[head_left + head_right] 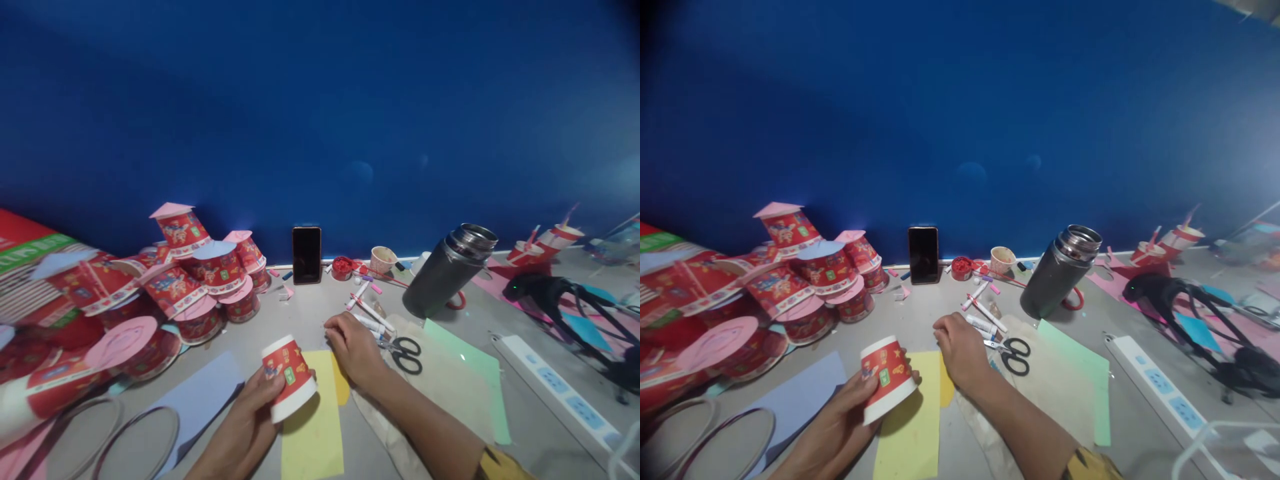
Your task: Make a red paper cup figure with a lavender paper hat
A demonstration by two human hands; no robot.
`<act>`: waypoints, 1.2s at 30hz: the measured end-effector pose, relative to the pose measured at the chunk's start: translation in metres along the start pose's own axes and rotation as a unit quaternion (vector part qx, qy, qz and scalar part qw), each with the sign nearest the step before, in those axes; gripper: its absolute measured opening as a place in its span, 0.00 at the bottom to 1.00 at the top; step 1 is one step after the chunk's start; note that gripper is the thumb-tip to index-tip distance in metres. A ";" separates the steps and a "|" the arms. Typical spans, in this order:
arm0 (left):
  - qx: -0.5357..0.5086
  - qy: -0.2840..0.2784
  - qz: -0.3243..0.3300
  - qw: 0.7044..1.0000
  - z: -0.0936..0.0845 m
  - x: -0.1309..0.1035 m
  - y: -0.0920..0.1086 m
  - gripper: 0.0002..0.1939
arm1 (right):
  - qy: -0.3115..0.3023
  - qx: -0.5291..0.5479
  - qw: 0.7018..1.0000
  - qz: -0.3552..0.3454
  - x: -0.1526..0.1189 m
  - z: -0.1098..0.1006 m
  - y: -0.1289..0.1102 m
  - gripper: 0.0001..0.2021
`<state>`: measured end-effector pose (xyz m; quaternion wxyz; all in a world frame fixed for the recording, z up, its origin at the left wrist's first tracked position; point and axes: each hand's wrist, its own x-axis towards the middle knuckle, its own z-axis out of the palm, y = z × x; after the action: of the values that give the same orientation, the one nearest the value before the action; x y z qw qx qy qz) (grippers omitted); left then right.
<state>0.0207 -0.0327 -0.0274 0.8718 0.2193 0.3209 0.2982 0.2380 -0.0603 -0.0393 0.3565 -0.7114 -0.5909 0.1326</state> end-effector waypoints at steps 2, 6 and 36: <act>0.000 0.007 0.006 1.000 0.001 0.000 0.000 0.31 | 0.005 0.001 1.000 -0.005 -0.002 0.000 0.000 0.07; 0.005 0.023 0.003 1.000 0.000 0.000 -0.001 0.29 | -0.070 -0.067 0.995 -0.011 -0.003 0.005 -0.003 0.10; -0.074 0.007 0.016 0.997 0.010 -0.002 0.006 0.30 | 0.040 0.135 0.985 -0.102 -0.015 -0.011 -0.003 0.08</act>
<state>0.0240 -0.0309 -0.0162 0.8786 0.1576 0.3003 0.3362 0.2387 -0.0777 -0.0326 0.4842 -0.5972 -0.6225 0.1461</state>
